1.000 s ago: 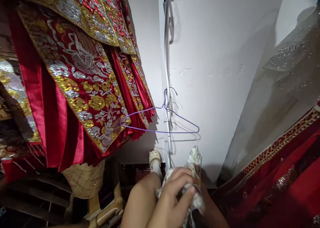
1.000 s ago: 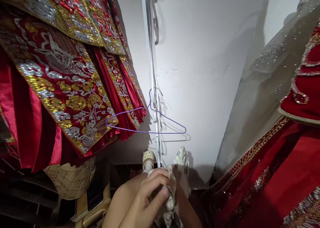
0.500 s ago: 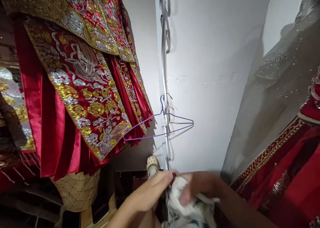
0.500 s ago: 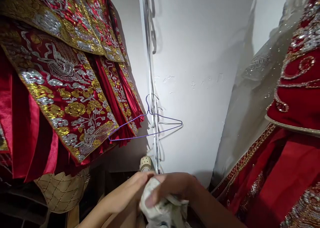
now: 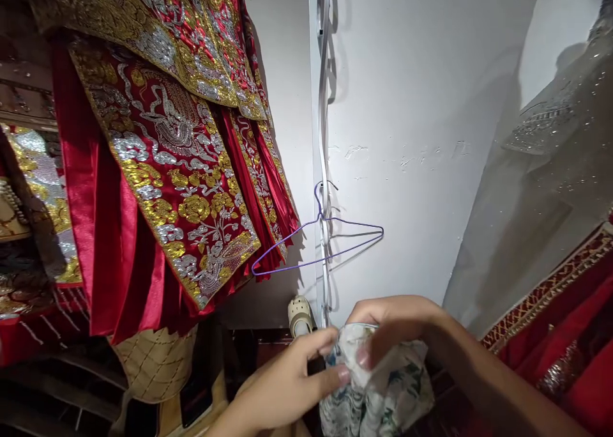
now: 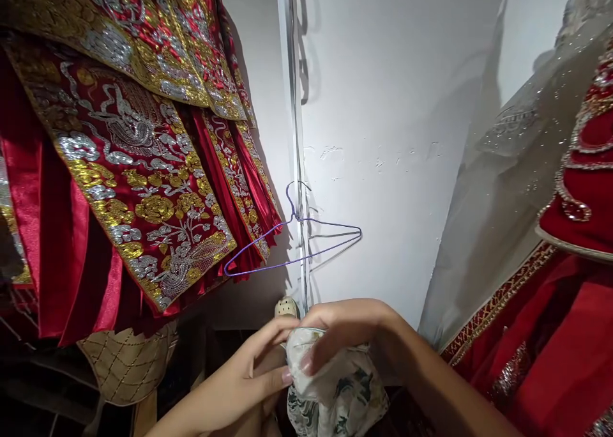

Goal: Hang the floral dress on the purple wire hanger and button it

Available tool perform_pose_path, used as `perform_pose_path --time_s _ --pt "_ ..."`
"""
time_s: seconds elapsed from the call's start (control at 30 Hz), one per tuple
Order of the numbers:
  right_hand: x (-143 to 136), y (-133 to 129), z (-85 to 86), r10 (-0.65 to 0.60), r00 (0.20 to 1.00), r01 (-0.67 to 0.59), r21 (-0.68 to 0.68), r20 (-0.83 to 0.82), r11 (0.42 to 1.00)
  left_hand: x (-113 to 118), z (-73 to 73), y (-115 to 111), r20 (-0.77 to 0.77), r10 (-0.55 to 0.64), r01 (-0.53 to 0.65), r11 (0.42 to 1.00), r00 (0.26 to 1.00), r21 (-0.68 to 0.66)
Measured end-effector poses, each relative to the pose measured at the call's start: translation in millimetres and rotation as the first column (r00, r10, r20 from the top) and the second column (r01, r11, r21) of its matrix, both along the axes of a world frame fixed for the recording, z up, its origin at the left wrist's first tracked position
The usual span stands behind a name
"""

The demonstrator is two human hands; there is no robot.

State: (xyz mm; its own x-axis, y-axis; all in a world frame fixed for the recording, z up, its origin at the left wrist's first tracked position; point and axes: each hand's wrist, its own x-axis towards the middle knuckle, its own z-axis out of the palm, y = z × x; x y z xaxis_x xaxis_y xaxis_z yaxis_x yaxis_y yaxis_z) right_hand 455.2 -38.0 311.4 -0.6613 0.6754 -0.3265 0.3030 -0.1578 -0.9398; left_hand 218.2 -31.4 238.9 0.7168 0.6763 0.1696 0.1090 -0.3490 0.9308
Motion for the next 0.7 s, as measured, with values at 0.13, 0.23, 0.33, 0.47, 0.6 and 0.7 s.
perform_pose_path --time_s 0.13,0.23,0.33,0.47,0.6,0.7 --pt "20.1 11.1 5.4 0.024 1.0 -0.022 0.126 -0.014 0.992 -1.8 -12.8 13.6 -0.224 0.047 -0.016 0.99 0.974 0.141" --pt "45.4 28.8 5.4 -0.147 0.989 0.145 0.366 -0.025 0.919 -23.3 -9.7 38.3 -0.412 0.15 -0.018 0.951 0.899 0.308" --pt "53.3 55.8 -7.8 -0.44 0.887 0.428 0.603 -0.14 0.673 -48.4 4.0 61.3 -0.418 0.326 -0.149 0.903 0.848 0.403" --pt "38.0 101.1 -41.0 -0.573 0.764 0.58 0.706 -0.297 0.407 -64.8 20.7 72.6 -0.294 0.583 -0.404 0.772 0.757 0.49" --pt "23.7 127.3 -68.6 -0.573 0.796 0.501 0.741 -0.193 0.447 -68.7 19.2 75.9 -0.403 0.667 -0.405 0.721 0.627 0.562" --pt "26.6 119.5 -76.9 -0.568 0.805 0.479 0.75 -0.17 0.455 -75.2 12.5 81.1 -0.393 0.71 -0.468 0.69 0.585 0.551"
